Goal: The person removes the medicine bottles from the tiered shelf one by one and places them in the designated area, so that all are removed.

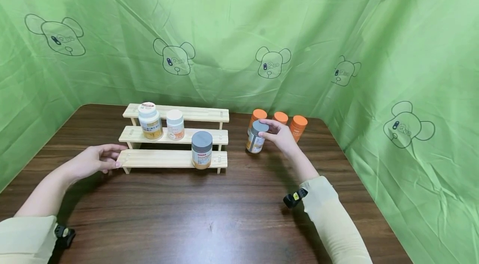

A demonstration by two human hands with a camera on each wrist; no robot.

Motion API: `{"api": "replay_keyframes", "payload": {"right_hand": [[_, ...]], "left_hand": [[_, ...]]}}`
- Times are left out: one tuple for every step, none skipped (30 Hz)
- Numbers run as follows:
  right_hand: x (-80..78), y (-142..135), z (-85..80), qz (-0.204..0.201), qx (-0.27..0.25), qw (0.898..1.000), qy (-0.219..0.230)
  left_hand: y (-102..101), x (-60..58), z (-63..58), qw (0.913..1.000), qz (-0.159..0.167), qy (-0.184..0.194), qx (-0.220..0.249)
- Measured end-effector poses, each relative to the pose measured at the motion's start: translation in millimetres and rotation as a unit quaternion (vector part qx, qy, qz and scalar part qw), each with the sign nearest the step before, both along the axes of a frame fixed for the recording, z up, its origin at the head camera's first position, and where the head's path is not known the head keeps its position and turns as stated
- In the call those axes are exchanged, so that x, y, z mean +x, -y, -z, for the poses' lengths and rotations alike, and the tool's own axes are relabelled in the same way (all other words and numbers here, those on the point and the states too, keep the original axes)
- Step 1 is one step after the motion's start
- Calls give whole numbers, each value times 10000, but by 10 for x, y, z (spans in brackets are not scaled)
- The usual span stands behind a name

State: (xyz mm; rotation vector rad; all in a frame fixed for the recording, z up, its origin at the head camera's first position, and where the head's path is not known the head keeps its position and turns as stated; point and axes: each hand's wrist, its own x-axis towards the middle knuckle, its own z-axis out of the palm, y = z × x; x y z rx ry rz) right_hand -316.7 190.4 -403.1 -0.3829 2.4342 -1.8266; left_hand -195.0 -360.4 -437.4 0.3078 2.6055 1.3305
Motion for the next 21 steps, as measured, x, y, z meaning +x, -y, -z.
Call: {"api": "replay_keyframes", "payload": {"right_hand": [[-1, -7, 15, 28, 29, 10000, 11], [-1, -13, 30, 51, 59, 10000, 24], [-2, -20, 45, 69, 83, 9999, 42], [-5, -27, 62, 79, 101, 9999, 48], [-7, -33, 78, 84, 112, 9999, 48], [-12, -38, 96, 93, 134, 9999, 43], [-16, -44, 111, 82, 149, 9998, 41], [-18, -48, 124, 69, 132, 9999, 49], [-23, -52, 136, 57, 126, 9999, 44], [-28, -55, 147, 52, 132, 9999, 28], [-31, -57, 155, 60, 147, 9999, 18], [-36, -58, 162, 66, 133, 9999, 20], [-38, -62, 165, 64, 126, 9999, 21], [-42, -63, 168, 78, 116, 9999, 29], [-47, -67, 171, 92, 118, 9999, 29], [-52, -70, 174, 116, 106, 9999, 50], [-55, -75, 175, 132, 98, 9998, 68], [-57, -79, 176, 142, 85, 9998, 82], [-57, -83, 175, 143, 75, 9998, 97], [-41, -79, 147, 142, 32, 9998, 165], [-40, -80, 147, 145, -19, 9997, 203]], "left_hand": [[-1, 0, 2, 10000, -8, 10, -2], [-3, 1, 1, 10000, -15, 23, -3], [-3, 3, 1, 10000, -23, 41, -2], [-1, 5, 0, 10000, -8, 54, -7], [1, 6, 0, 10000, 6, 67, -8], [3, 8, -1, 10000, 24, 77, -7], [3, 12, -5, 10000, -11, 97, -11], [5, 13, -5, 10000, -6, 89, -11], [6, 14, -6, 10000, 2, 81, -7], [7, 14, -7, 10000, 12, 66, -3], [8, 13, -7, 10000, 20, 48, -3], [8, 13, -9, 10000, 25, 32, -6], [8, 11, -10, 10000, 27, 15, -9], [8, 9, -11, 10000, 27, 4, -7], [8, 7, -13, 10000, 30, 0, -6], [6, 7, -14, 10000, 28, -2, -9], [7, 7, -16, 10000, 25, 6, -18], [7, 6, -17, 10000, 18, 13, -29], [7, 6, -18, 10000, 8, 28, -34], [7, 7, -18, 10000, 6, 41, -35], [9, 7, -17, 10000, 6, 51, -38]]}}
